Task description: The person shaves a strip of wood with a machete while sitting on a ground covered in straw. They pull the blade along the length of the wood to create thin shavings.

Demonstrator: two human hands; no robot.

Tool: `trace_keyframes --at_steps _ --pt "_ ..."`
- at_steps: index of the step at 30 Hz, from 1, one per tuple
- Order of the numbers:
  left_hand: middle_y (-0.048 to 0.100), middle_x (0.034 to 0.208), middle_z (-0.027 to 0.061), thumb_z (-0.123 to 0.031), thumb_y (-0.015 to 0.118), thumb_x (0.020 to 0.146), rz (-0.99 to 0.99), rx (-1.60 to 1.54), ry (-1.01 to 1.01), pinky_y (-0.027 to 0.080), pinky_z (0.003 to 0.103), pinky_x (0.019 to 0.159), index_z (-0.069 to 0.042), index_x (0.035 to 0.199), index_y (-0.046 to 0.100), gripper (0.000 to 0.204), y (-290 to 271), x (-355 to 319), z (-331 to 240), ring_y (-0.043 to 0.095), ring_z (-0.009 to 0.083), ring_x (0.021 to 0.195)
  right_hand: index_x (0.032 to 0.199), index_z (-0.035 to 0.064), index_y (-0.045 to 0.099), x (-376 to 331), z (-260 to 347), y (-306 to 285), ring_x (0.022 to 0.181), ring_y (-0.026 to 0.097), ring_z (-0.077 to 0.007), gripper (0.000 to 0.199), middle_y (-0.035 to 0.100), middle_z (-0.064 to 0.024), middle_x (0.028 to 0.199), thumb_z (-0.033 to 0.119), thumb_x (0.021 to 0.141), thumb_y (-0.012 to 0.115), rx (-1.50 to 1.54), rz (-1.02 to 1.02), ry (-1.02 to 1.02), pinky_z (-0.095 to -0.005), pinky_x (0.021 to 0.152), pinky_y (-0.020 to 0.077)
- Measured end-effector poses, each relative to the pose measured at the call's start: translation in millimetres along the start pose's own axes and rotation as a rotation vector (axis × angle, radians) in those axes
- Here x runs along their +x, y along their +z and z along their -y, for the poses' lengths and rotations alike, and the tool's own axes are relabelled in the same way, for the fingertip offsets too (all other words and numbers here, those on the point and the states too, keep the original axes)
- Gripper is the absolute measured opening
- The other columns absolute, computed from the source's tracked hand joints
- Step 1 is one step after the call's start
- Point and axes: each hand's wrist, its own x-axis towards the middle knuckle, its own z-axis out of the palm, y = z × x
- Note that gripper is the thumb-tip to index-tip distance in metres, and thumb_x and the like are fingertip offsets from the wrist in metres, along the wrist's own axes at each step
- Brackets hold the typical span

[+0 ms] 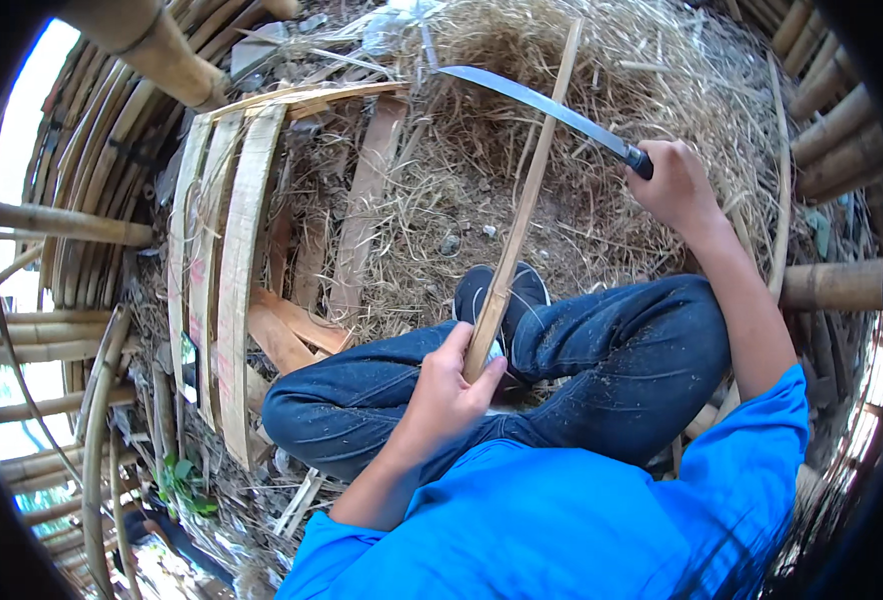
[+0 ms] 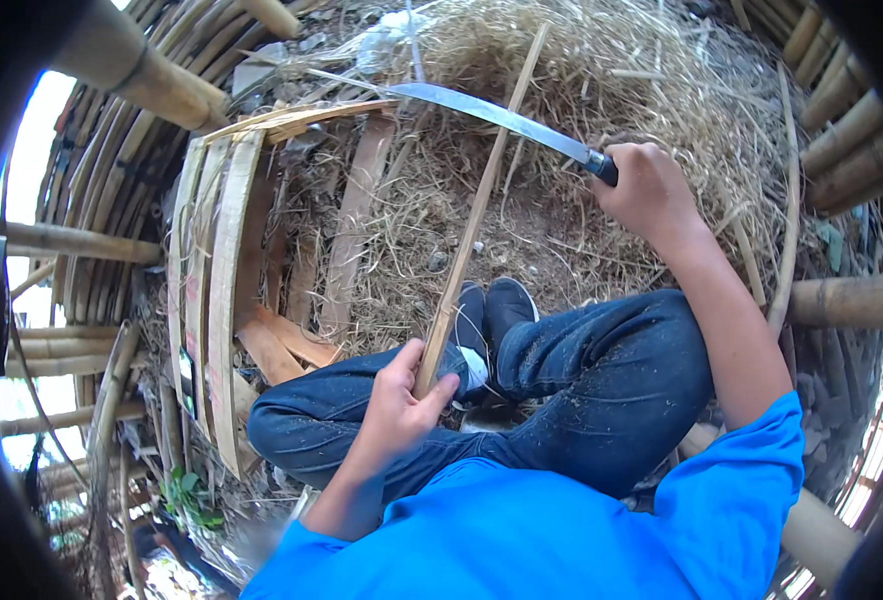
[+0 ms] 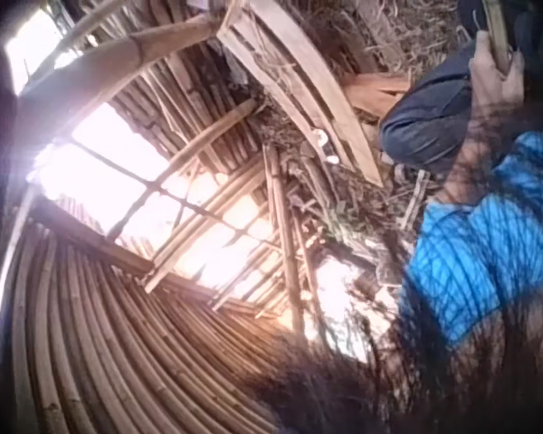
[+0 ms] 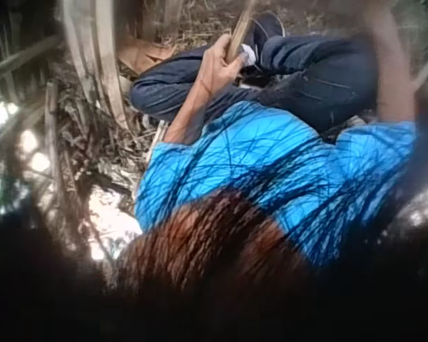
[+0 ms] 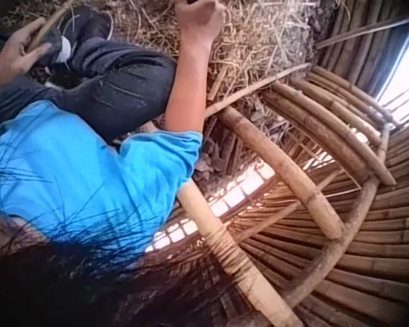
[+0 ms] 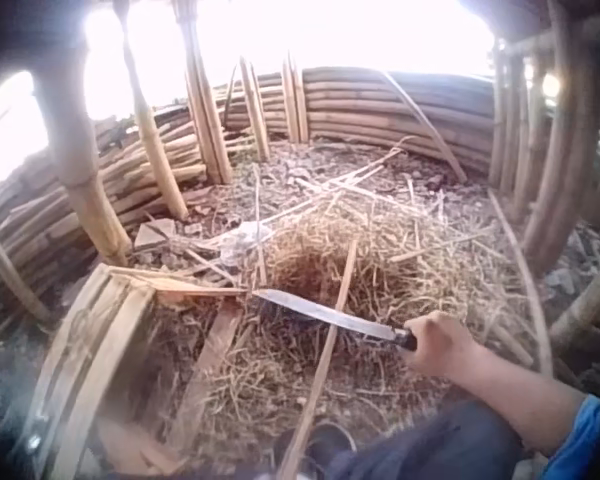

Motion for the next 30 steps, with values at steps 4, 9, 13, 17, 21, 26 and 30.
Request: trace_keyframes --at_steps 4,9,13,17,21,26,30 --pt "0.049 0.071 -0.0023 -0.005 0.063 0.086 0.114 0.039 -0.007 0.035 0.021 0.053 0.001 0.096 0.052 0.016 1 10 -8 0.041 0.0034 0.065 0.076 0.0024 0.063 -33 -24 -11 0.071 0.063 -0.0386 0.013 0.063 -0.0209 0.07 0.015 0.076 0.064 -0.039 -0.003 0.074 -0.0463 0.067 0.0508" --pt "0.047 0.07 -0.0035 -0.014 0.071 0.082 0.235 0.054 0.113 0.033 0.023 0.052 0.0 0.096 0.052 0.027 14 8 -13 0.039 0.0037 0.063 0.078 0.0032 0.062 -81 -39 -29 0.07 0.063 -0.0385 0.013 0.062 -0.0204 0.068 0.016 0.076 0.065 -0.07 -0.08 0.095 -0.0462 0.065 0.0507" --pt "0.038 0.066 -0.0049 -0.034 0.077 0.075 0.39 0.135 0.107 0.027 0.024 0.052 -0.005 0.084 0.046 0.044 19 -1 -26 0.033 0.0056 0.062 0.079 0.0035 0.062 -114 -46 -46 0.07 0.063 -0.0386 0.016 0.062 -0.02 0.068 0.019 0.076 0.066 -0.067 -0.111 0.154 -0.0463 0.065 0.0506" --pt "0.033 0.068 -0.0055 -0.042 0.079 0.071 0.434 0.032 0.126 0.025 0.023 0.053 -0.008 0.083 0.042 0.051 20 -23 -26 0.03 0.0057 0.061 0.082 0.0039 0.064 -135 -35 -59 0.071 0.063 -0.0386 0.017 0.063 -0.0195 0.069 0.02 0.077 0.066 -0.057 -0.16 0.201 -0.0461 0.066 0.051" --pt "0.034 0.068 -0.0059 -0.04 0.078 0.073 0.366 0.025 0.155 0.024 0.023 0.053 -0.008 0.085 0.044 0.049 22 -54 -29 0.03 0.0052 0.061 0.081 0.0049 0.064 -143 -23 -67 0.071 0.064 -0.0373 0.016 0.064 -0.0197 0.07 0.021 0.077 0.065 -0.07 -0.195 0.136 -0.0455 0.068 0.0516" --pt "0.035 0.067 -0.006 -0.029 0.078 0.077 0.259 -0.002 0.234 0.027 0.023 0.052 -0.008 0.079 0.043 0.04 25 -94 -18 0.031 0.0047 0.061 0.081 0.0053 0.064 -149 -2 -79 0.071 0.065 -0.0373 0.016 0.064 -0.0198 0.072 0.021 0.077 0.063 -0.052 -0.173 0.049 -0.0459 0.069 0.0516" --pt "0.035 0.067 -0.0067 -0.02 0.078 0.078 0.186 -0.067 0.263 0.028 0.022 0.051 -0.01 0.078 0.042 0.037 22 -119 -8 0.032 0.004 0.06 0.083 0.0065 0.066 -151 22 -72 0.068 0.067 -0.0309 0.015 0.068 -0.0148 0.073 0.021 0.079 0.063 0.017 -0.144 -0.012 -0.0418 0.069 0.0529"
